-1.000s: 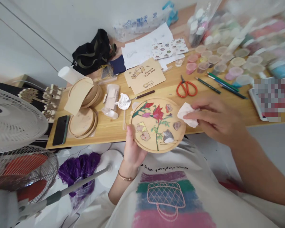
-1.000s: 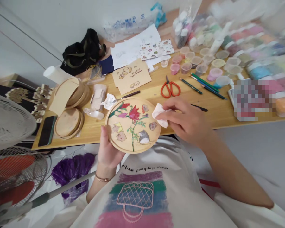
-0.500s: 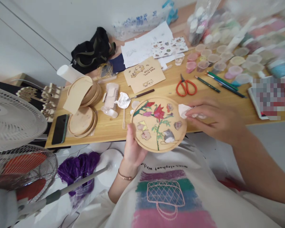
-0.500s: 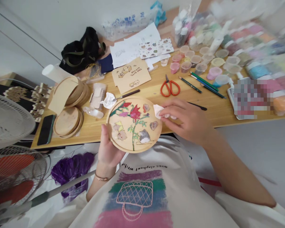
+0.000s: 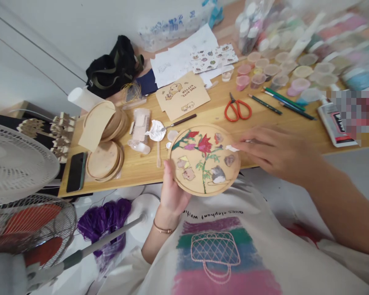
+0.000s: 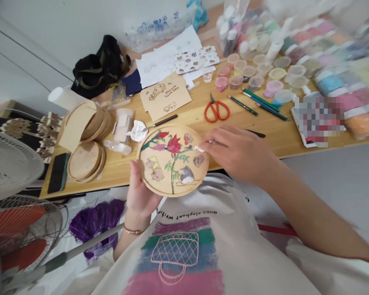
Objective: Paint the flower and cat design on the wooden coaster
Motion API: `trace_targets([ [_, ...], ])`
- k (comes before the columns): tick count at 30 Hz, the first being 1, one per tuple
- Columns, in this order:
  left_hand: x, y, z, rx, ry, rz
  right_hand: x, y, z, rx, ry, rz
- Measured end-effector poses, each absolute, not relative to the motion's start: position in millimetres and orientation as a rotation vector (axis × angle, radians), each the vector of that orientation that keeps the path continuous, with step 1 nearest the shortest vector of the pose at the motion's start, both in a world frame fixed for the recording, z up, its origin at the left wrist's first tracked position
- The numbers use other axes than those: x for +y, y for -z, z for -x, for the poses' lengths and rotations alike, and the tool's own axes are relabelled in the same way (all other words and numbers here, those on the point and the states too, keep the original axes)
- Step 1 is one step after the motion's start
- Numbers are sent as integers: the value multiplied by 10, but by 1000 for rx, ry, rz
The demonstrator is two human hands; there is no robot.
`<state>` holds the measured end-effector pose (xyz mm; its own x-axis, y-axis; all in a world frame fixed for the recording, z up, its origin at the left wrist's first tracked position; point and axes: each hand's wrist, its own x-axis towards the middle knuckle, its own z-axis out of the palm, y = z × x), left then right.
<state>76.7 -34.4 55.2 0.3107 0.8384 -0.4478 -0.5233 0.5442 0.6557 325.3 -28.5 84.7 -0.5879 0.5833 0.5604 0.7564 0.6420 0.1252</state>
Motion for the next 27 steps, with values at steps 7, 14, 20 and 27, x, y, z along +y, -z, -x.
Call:
trace_targets([
  [7,-361,-617,-758,846,-936,-448,-290,-890,-3218,-2382,487,1096],
  [14,-368,-690,-771,862,-950,-451,-226,-899,-3226,-2413,357,996],
  [20,-372,-631,-813,876,-952,-459,-219,-858,-3196,-2459,227,1030],
  [27,-369,-625,-801,868,-931,-435,-220,-840,-3239,-2493,152,1079],
])
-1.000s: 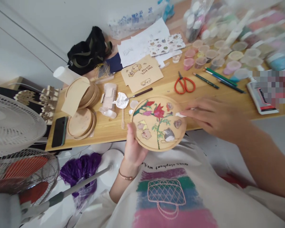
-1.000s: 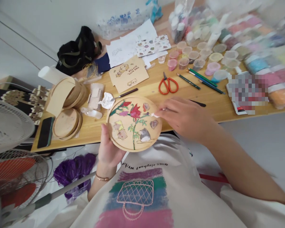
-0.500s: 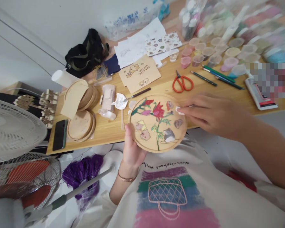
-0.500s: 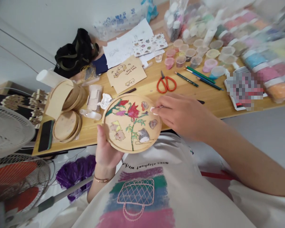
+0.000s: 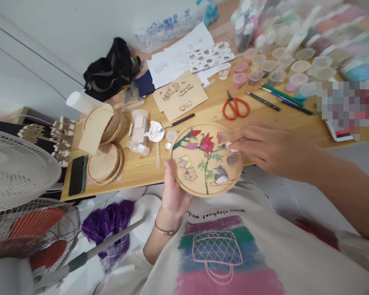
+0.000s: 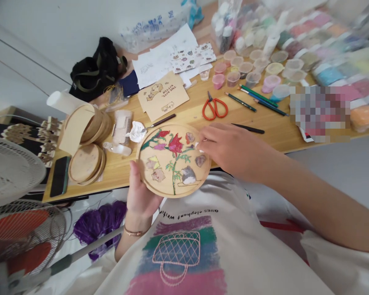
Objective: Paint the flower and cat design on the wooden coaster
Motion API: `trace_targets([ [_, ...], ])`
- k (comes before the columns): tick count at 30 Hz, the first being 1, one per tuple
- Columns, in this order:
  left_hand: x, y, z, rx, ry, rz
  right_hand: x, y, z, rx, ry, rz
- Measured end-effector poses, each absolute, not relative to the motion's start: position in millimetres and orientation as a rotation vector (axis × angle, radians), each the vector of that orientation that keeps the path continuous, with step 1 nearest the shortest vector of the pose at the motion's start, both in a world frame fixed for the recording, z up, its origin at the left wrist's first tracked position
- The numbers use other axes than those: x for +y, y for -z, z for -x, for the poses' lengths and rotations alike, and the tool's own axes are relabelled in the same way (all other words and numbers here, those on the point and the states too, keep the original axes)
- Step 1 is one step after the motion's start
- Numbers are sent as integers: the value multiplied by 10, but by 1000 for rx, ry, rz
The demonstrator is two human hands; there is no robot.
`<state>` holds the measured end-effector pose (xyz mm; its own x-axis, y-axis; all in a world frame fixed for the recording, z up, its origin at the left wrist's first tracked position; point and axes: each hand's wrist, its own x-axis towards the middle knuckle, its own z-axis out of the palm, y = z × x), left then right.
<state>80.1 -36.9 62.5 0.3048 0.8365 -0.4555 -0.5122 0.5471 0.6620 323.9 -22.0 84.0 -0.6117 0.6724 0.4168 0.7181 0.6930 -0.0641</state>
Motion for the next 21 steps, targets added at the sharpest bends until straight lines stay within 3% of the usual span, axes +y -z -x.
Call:
trace_targets([
  [21,-400,-641,-798,884,-920,-424,-337,-857,-3314,-2508,214,1024],
])
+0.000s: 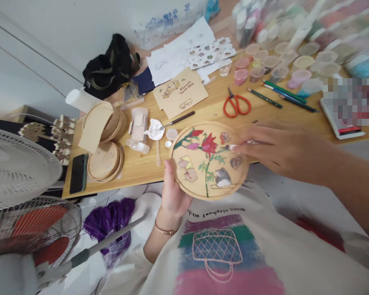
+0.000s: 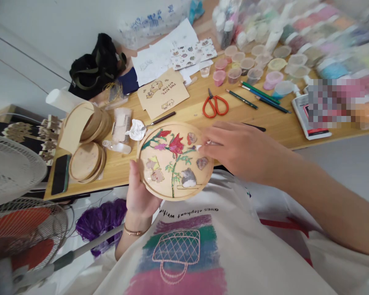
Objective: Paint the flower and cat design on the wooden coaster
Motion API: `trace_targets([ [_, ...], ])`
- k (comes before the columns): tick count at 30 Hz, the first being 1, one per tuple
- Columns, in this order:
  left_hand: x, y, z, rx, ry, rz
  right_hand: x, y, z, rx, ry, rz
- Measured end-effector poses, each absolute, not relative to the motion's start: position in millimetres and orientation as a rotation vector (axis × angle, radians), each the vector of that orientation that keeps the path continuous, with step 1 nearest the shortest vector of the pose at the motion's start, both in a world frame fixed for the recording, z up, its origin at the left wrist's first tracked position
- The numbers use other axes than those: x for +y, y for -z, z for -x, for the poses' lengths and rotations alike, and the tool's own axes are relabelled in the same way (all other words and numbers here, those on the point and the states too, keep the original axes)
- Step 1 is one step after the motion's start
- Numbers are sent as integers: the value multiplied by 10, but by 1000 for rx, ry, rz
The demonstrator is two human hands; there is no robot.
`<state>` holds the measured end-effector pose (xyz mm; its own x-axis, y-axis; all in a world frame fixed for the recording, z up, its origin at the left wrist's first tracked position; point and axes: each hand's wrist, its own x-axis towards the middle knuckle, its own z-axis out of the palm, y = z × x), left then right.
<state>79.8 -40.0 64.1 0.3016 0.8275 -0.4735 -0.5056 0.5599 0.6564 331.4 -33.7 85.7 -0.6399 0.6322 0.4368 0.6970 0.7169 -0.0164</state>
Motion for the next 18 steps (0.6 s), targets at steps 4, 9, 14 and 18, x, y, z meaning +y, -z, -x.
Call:
trace_targets([
  [4,-412,-655,-806,882,-906,-403,-360,-881,-3311,-2520,275,1023],
  [9,-432,-732,-815,871,-930,-401,-423,-881,-3311,-2519,325,1101],
  [14,-470,-847,-861,885,-963,-423,-486,-888,-3314,-2513,337,1110],
  [18,-492,-887,-871,874,-972,-449,-502,-945,-3306,-2496,401,1088],
])
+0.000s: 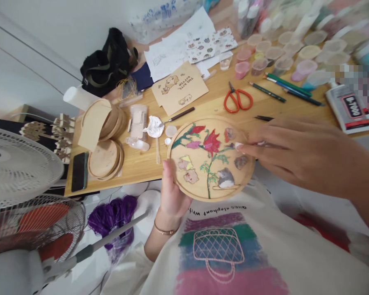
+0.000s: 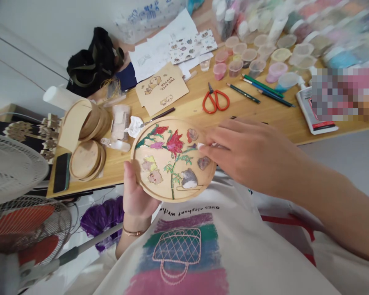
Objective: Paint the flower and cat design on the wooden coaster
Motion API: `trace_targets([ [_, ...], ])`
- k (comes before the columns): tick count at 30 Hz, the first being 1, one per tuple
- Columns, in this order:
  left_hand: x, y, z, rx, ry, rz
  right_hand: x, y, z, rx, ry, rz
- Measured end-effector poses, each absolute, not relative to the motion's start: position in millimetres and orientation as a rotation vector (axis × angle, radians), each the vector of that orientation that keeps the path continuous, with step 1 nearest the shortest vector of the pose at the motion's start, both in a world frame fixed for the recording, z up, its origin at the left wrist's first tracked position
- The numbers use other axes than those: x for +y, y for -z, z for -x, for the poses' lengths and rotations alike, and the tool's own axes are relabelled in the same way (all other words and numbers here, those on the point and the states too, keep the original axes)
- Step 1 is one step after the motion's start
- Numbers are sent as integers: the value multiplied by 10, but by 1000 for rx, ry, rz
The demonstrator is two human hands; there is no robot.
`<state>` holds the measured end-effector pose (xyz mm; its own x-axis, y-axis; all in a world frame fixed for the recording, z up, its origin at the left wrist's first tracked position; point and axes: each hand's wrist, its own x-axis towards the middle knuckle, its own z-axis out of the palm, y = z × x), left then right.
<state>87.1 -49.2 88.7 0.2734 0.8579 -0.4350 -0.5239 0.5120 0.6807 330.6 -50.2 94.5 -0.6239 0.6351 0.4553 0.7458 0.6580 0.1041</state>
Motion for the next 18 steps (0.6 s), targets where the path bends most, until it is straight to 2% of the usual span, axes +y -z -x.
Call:
trace_targets([
  [18,-480,-764,-807,880,-981,-551,-489,-1081,-3238,-2539,487,1041],
])
